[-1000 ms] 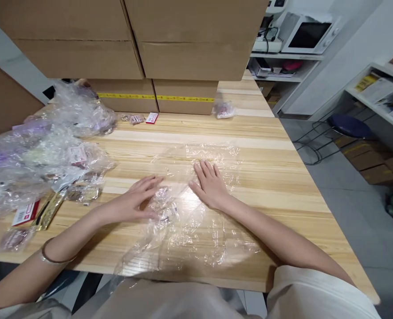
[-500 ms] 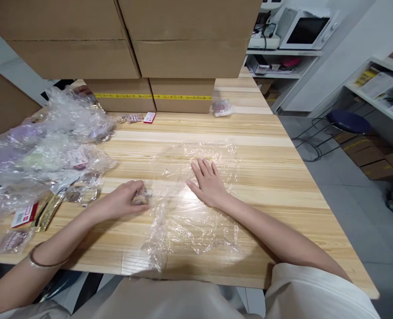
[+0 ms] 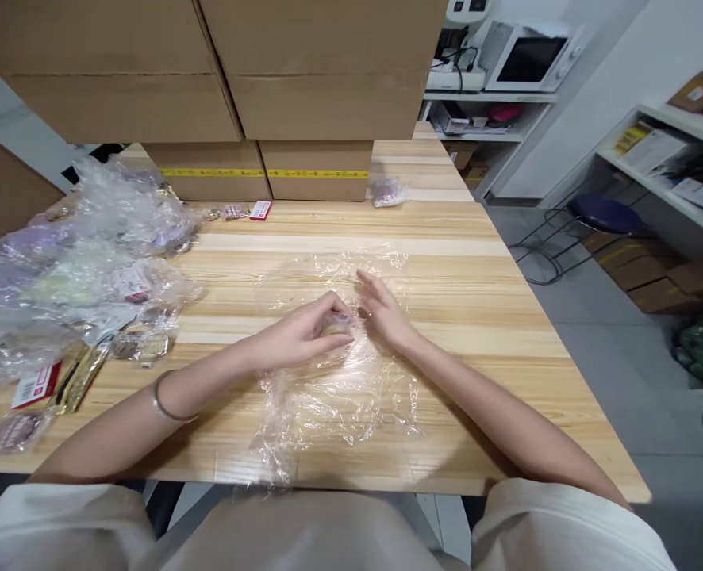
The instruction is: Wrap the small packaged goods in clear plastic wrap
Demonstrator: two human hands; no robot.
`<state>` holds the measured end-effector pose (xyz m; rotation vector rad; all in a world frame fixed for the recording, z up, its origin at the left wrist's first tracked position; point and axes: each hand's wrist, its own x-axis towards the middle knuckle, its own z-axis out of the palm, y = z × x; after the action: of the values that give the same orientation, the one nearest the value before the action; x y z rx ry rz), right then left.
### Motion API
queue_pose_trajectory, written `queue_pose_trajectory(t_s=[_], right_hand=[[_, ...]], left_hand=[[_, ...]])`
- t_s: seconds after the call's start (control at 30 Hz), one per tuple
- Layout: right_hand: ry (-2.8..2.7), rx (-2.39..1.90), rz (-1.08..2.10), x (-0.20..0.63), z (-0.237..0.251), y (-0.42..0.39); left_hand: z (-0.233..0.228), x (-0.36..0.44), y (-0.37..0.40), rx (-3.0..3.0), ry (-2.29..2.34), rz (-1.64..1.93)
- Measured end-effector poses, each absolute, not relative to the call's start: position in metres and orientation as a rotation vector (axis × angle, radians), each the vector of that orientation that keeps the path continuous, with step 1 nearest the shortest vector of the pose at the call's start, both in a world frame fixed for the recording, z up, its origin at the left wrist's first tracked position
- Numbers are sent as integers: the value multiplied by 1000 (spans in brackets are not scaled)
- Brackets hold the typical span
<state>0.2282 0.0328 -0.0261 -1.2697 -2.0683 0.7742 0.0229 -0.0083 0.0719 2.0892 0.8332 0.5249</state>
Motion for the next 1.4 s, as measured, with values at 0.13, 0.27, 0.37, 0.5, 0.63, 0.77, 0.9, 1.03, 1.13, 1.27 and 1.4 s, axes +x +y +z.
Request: queue_pose_trajectory(t_s=[0.13,0.27,0.37,0.5,0.63,0.77,0.9,1.03,1.13,1.27,1.4], right_hand=[[-1935,-1161,778,265,5,13],[-2470,-1021,673,287,29,-25],[-2659,-1051,600,290,28,-41],[-2734,-1077,434,280,19,-38],[-2797,-1074,403,280,23,-20],[-2731,-1048,536,292,34,-3],[-2503,-1064,474,275,33,3],[-2486,-1031,414,233,20,1],[-2600,-987,453,225,21,-5],[-2737,-869,653,260,37,-20],[-2736,-1069,398,309,28,-35]], left_hand=[[29,23,-1,2330,852,200],[34,-11,-8,2436,818,82],[55,-40,-19,2498,842,191],[65,-71,-38,2527,787,19],[52,-90,-53,2534,884,-229],[44,-100,-59,2609,1113,-244],[44,-99,-59,2787,951,-61],[37,-95,-56,2763,725,7],[30,-98,-54,2646,740,13],[24,-106,-51,2472,745,83],[25,-111,-46,2210,706,254]])
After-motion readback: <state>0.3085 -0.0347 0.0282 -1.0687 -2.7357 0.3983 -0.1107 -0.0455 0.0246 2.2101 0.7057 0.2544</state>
